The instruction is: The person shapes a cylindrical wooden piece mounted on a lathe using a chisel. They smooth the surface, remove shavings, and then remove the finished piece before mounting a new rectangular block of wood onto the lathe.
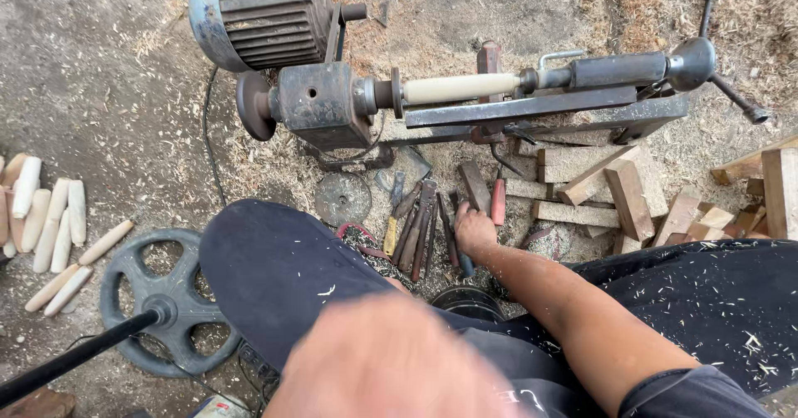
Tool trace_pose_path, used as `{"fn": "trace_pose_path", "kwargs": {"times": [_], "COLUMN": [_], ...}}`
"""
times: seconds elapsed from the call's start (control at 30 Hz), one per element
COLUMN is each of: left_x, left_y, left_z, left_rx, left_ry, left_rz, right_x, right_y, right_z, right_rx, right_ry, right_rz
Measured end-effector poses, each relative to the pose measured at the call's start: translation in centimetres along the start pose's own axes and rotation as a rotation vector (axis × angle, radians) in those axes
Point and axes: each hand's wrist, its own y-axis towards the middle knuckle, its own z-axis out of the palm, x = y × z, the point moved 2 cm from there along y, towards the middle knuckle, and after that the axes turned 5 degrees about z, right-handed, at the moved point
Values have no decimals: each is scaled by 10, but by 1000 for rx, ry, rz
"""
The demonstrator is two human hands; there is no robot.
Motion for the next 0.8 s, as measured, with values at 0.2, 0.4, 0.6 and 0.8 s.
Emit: {"fn": "trace_pose_path", "kwargs": {"times": [0.2,0.4,0.6,0.8], "left_x": [142,207,214,199], "left_y": [6,-19,-27,-27], "left_z": [-137,-186,-186,-189], "left_rx": [-525,-407,-215,-171], "left_ry": [666,947,907,1392], "left_rz": [-581,-975,-684,-1204], "right_x": [-8,-18,7,1], "right_y": [31,56,26,-1], "right_z": [0,8,53,-40], "right_rx": [175,126,-94,-10], "right_ry": [319,222,17,534], "right_rz": [75,-97,-20,-106]}}
